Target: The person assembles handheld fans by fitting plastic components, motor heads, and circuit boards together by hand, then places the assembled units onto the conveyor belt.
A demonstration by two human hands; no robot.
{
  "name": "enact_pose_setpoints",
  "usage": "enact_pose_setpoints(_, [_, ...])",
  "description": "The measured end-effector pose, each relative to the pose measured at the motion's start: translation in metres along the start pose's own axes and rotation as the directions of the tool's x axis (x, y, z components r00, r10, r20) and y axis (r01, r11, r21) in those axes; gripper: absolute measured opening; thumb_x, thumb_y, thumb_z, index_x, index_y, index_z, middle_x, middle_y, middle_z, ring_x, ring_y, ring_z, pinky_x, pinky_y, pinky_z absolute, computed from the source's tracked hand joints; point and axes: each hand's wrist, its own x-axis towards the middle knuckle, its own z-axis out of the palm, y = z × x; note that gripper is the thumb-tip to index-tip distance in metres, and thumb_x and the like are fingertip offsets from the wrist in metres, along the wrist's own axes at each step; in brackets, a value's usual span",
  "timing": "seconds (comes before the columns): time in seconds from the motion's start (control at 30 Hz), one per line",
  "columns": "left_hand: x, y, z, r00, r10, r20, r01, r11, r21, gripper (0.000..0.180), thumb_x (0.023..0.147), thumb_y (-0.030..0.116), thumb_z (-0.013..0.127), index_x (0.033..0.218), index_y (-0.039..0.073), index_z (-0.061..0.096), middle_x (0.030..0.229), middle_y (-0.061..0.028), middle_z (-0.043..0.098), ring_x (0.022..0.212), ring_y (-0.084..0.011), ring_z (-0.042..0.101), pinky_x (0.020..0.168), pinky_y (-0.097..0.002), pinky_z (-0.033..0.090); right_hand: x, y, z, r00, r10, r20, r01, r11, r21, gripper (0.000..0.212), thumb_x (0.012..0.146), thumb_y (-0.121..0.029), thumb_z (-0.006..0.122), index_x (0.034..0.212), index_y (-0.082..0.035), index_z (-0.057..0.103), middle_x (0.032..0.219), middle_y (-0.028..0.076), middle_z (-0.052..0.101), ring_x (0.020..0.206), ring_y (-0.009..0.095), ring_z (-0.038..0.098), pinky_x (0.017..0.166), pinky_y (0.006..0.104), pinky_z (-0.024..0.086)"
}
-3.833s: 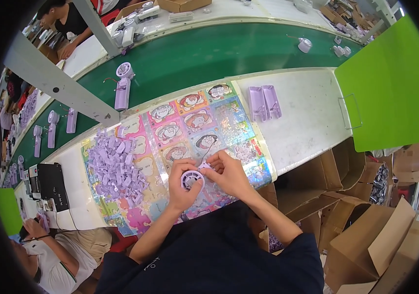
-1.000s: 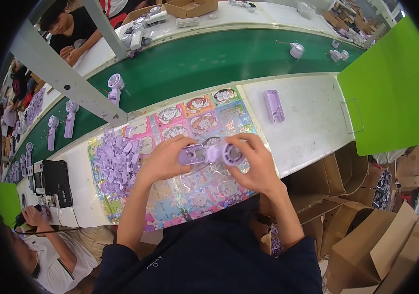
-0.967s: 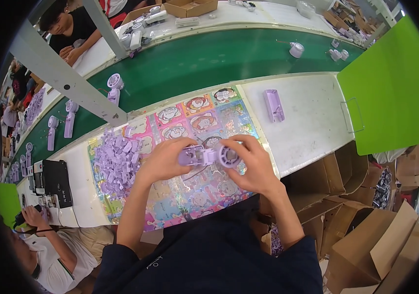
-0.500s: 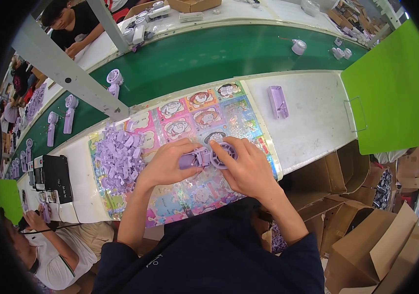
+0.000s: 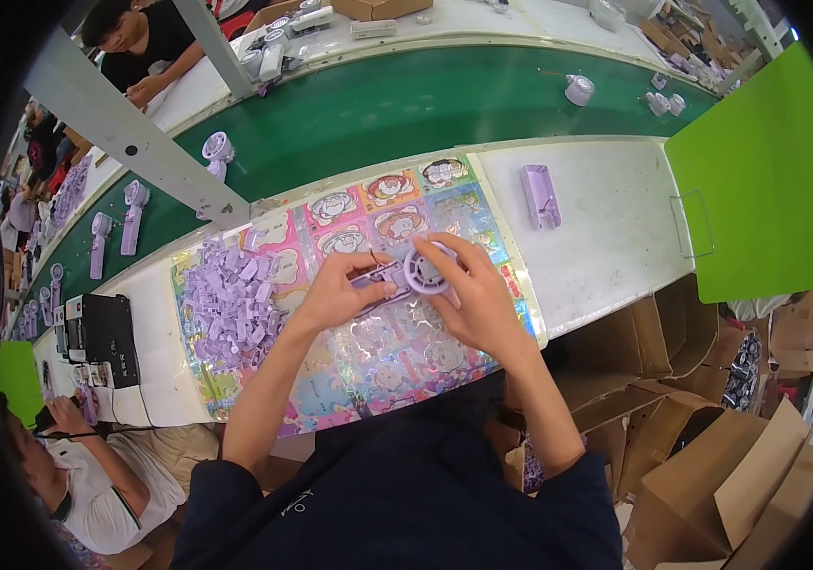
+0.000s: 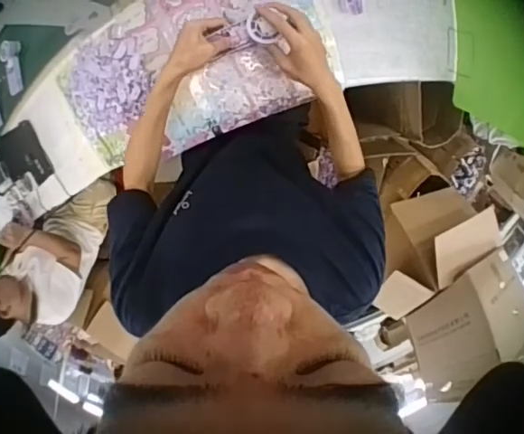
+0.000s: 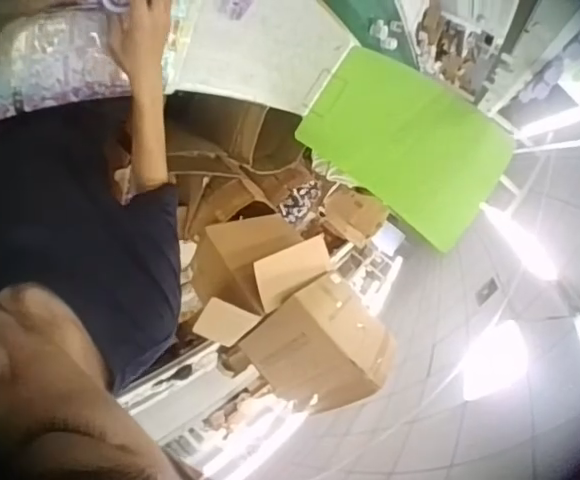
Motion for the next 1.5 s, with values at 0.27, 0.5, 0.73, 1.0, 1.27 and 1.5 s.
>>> enact_pose_setpoints(0.27, [0.041, 0.019, -0.012, 0.994, -0.048, 0.098, 0.059, 0.991, -0.119, 0.041, 0.080, 0.010, 0.082, 0.118, -0.003, 0.073, 0.101, -0.0104, 0.077, 0.095, -0.0149, 0.068, 0.087, -0.0311, 0.053, 0.005, 0.029, 0.007, 0.979, 0.113, -0.167, -0.078, 0.977, 0.198, 0.079, 0.079, -0.001, 0.079, 0.150, -0.006, 0.046, 0.144, 0.018, 0.051, 0.113, 0.032, 0.059, 0.094, 0.0367, 0.053])
enact_pose_setpoints(0.5, [0.160, -0.006, -0.064, 0.888, -0.130, -0.440, 0.218, 0.964, 0.155, 0.040, 0.081, 0.028, 0.079, 0.110, 0.002, 0.076, 0.099, -0.0104, 0.077, 0.085, -0.0196, 0.071, 0.078, -0.0339, 0.054, -0.026, 0.044, 0.056, 0.963, 0.115, -0.244, -0.156, 0.976, -0.153, 0.049, 0.086, -0.012, 0.074, 0.131, -0.003, 0.056, 0.119, 0.019, 0.060, 0.085, 0.034, 0.066, 0.073, 0.0423, 0.055])
enact_pose_setpoints(0.73, [0.208, -0.064, -0.106, 0.709, -0.397, -0.582, 0.427, 0.899, -0.094, 0.040, 0.078, 0.038, 0.077, 0.099, 0.004, 0.079, 0.093, -0.0153, 0.077, 0.085, -0.0299, 0.074, 0.079, -0.0387, 0.055, -0.019, 0.049, 0.060, 0.944, 0.275, -0.184, -0.283, 0.959, -0.019, 0.035, 0.088, -0.008, 0.071, 0.121, -0.002, 0.060, 0.112, 0.015, 0.061, 0.074, 0.031, 0.067, 0.068, 0.0409, 0.055])
enact_pose_setpoints(1.0, [0.207, -0.069, -0.119, 0.700, -0.385, -0.601, 0.427, 0.901, -0.079, 0.033, 0.082, 0.025, 0.080, 0.102, -0.001, 0.075, 0.092, -0.0109, 0.075, 0.078, -0.0205, 0.070, 0.070, -0.0346, 0.053, -0.016, 0.047, 0.060, 0.947, 0.240, -0.213, -0.249, 0.968, -0.019, 0.028, 0.088, -0.006, 0.070, 0.115, -0.002, 0.063, 0.111, 0.014, 0.061, 0.072, 0.028, 0.067, 0.064, 0.0379, 0.056])
enact_pose_setpoints(1.27, [0.162, -0.027, -0.094, 0.463, 0.120, -0.878, 0.089, 0.979, 0.181, 0.020, 0.079, 0.013, 0.071, 0.098, 0.009, 0.068, 0.089, -0.0086, 0.066, 0.083, -0.0275, 0.066, 0.075, -0.0421, 0.053, -0.018, 0.050, 0.059, 0.951, 0.236, -0.199, -0.252, 0.966, -0.060, 0.024, 0.088, -0.004, 0.070, 0.111, -0.001, 0.063, 0.110, 0.013, 0.060, 0.070, 0.026, 0.066, 0.062, 0.0363, 0.055])
enact_pose_setpoints(1.5, [0.121, -0.028, 0.003, 0.870, 0.366, -0.329, -0.119, 0.805, 0.581, 0.013, 0.083, 0.010, 0.062, 0.095, 0.004, 0.066, 0.091, -0.0161, 0.067, 0.082, -0.0337, 0.068, 0.073, -0.0458, 0.053, -0.023, 0.050, 0.059, 0.957, 0.196, -0.213, -0.220, 0.971, -0.096, 0.020, 0.089, -0.002, 0.068, 0.108, -0.001, 0.065, 0.105, 0.014, 0.061, 0.066, 0.024, 0.061, 0.058, 0.0344, 0.050])
